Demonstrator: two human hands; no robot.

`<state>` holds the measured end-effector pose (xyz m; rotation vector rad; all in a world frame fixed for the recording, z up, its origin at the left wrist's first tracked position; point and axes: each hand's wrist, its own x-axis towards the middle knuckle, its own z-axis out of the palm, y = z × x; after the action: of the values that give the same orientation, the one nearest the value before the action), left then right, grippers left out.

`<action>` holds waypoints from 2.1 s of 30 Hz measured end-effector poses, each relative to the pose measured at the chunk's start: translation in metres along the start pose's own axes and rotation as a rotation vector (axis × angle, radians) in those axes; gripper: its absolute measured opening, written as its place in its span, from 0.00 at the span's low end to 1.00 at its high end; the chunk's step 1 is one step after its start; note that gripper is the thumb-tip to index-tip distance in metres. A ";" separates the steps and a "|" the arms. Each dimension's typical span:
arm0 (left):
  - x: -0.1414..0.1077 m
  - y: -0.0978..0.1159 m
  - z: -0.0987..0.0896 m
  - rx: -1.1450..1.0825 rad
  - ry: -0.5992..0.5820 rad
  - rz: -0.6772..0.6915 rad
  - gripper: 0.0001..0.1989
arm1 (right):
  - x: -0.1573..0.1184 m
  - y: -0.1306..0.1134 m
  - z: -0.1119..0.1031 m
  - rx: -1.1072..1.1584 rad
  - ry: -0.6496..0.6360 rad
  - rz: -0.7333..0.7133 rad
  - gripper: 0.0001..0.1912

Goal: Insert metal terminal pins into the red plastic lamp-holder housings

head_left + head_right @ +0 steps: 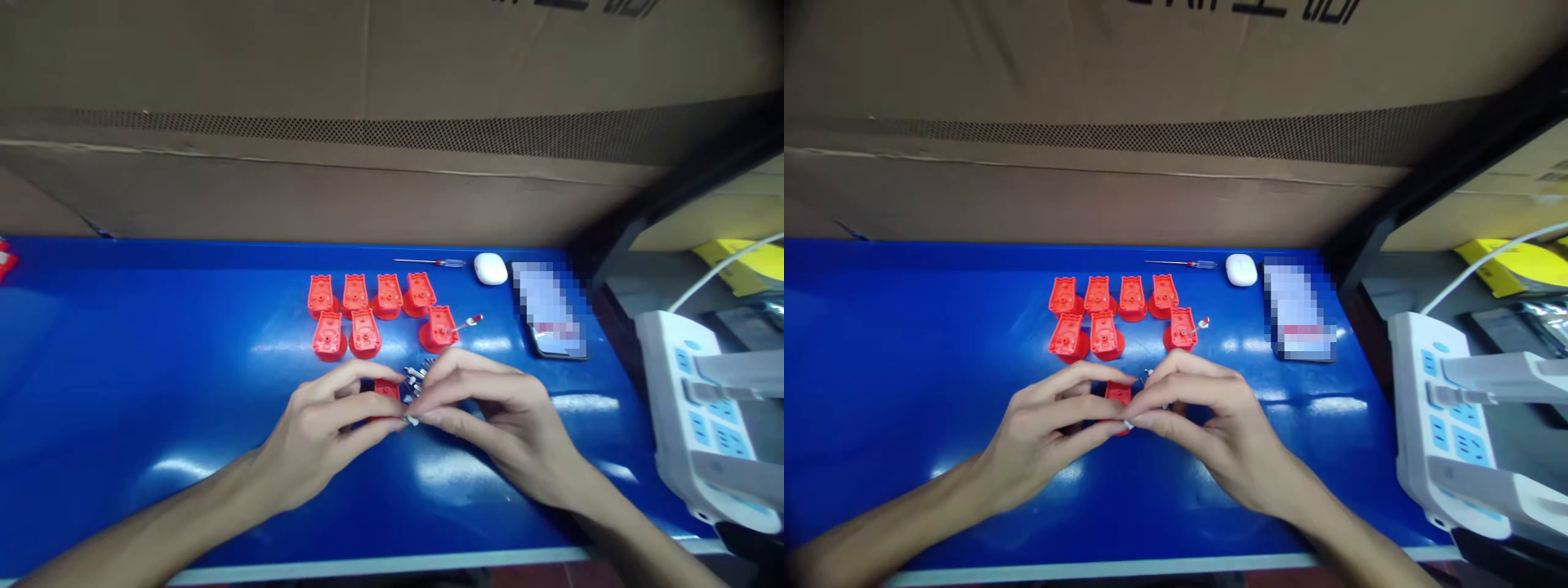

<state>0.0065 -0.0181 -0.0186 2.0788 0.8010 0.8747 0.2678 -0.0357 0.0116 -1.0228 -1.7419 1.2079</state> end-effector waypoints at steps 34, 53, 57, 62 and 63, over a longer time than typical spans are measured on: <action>0.001 0.000 0.000 -0.039 -0.036 -0.005 0.08 | -0.003 0.002 0.002 -0.274 -0.112 -0.251 0.16; 0.001 0.000 0.001 -0.038 0.020 0.014 0.08 | -0.003 0.006 0.014 -0.309 0.023 -0.349 0.09; 0.002 0.001 0.001 -0.042 0.021 0.012 0.08 | -0.003 0.007 0.013 -0.298 0.019 -0.329 0.09; 0.001 0.001 0.002 -0.023 0.033 0.024 0.08 | -0.003 0.007 0.012 -0.328 0.040 -0.314 0.10; 0.000 0.001 0.001 -0.020 0.031 0.027 0.09 | -0.003 0.006 0.011 -0.336 0.043 -0.310 0.10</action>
<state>0.0076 -0.0192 -0.0185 2.0680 0.7790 0.9285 0.2598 -0.0405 0.0024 -0.9125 -2.0240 0.7106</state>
